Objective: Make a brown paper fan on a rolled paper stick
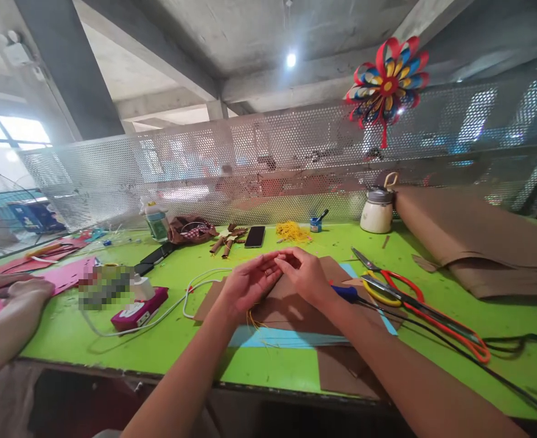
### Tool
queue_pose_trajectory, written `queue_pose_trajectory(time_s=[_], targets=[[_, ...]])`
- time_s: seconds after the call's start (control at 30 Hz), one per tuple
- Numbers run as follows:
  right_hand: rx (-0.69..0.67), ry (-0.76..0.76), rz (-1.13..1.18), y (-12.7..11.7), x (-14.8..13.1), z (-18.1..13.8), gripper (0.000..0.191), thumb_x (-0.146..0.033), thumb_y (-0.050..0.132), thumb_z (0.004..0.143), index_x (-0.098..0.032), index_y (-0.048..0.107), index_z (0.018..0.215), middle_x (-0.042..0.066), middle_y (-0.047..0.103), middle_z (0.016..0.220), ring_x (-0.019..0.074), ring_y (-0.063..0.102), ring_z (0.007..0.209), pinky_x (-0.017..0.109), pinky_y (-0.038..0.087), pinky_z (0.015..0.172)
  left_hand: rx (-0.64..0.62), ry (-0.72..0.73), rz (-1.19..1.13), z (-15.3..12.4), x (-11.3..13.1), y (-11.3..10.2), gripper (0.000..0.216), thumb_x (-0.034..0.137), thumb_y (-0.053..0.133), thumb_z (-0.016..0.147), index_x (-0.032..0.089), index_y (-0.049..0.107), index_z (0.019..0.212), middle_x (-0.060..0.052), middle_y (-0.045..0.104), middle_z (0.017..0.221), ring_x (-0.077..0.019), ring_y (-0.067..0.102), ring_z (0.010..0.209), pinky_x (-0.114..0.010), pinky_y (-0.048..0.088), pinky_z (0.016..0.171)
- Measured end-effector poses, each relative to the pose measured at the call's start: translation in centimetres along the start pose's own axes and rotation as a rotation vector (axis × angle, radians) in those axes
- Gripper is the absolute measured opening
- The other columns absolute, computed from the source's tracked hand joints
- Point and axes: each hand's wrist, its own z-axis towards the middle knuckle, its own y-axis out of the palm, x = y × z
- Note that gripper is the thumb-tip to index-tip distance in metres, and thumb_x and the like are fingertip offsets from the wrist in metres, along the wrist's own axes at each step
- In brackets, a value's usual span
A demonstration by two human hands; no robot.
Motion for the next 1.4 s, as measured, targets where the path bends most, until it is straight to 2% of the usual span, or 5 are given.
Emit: queue_pose_trajectory(time_s=[0.17,0.6,0.83,1.1,1.4], targets=[[0.038,0.023,-0.002,0.0,0.0,-0.2,0.019,-0.030,0.061,0.078,-0.015,0.069,0.087,0.010,0.071,0.086,0.0212,0.065,0.079,0.034,0.050,0.078,0.029,0.007,-0.039,-0.2,-0.3,0.2,0.028,0.013,0.043,0.088,0.004,0.067,0.099,-0.016,0.069,0.103,-0.0195,0.065,0.098,-0.030,0.048,0.095],[-0.019,0.070,-0.025,-1.3,-0.4,0.5,0.032,-0.038,0.051,0.084,-0.014,0.066,0.068,0.002,0.062,0.054,0.0121,0.051,0.045,0.023,0.041,0.044,-0.087,-0.015,-0.022,-0.4,-1.1,0.0,0.031,0.021,0.045,0.090,0.006,0.064,0.110,-0.017,0.064,0.118,-0.0258,0.059,0.111,-0.035,0.046,0.094],[0.113,-0.041,-0.331,-1.5,0.4,0.7,0.033,-0.033,0.045,0.087,-0.019,0.051,0.058,0.003,0.057,0.055,0.0140,0.048,0.053,0.026,0.033,0.054,-0.193,-0.020,0.003,-0.4,-1.5,0.1,0.035,0.020,0.040,0.092,0.006,0.063,0.115,-0.016,0.057,0.130,-0.0288,0.051,0.120,-0.038,0.042,0.097],[0.025,-0.193,-0.578,-1.9,0.8,0.6,0.028,-0.028,0.043,0.089,-0.019,0.050,0.063,0.006,0.059,0.064,0.0180,0.051,0.061,0.029,0.030,0.059,-0.169,-0.038,0.030,-0.1,-1.7,-0.2,0.036,0.022,0.042,0.091,0.008,0.062,0.118,-0.016,0.059,0.127,-0.0260,0.053,0.117,-0.040,0.040,0.097],[0.137,-0.104,-0.577,-3.4,2.5,1.9,0.026,-0.029,0.043,0.088,-0.019,0.053,0.066,0.008,0.061,0.069,0.0194,0.054,0.067,0.029,0.035,0.063,-0.165,-0.075,0.060,-0.4,-1.7,0.6,0.034,0.026,0.047,0.090,0.010,0.063,0.114,-0.017,0.055,0.130,-0.0283,0.050,0.120,-0.040,0.038,0.098]])
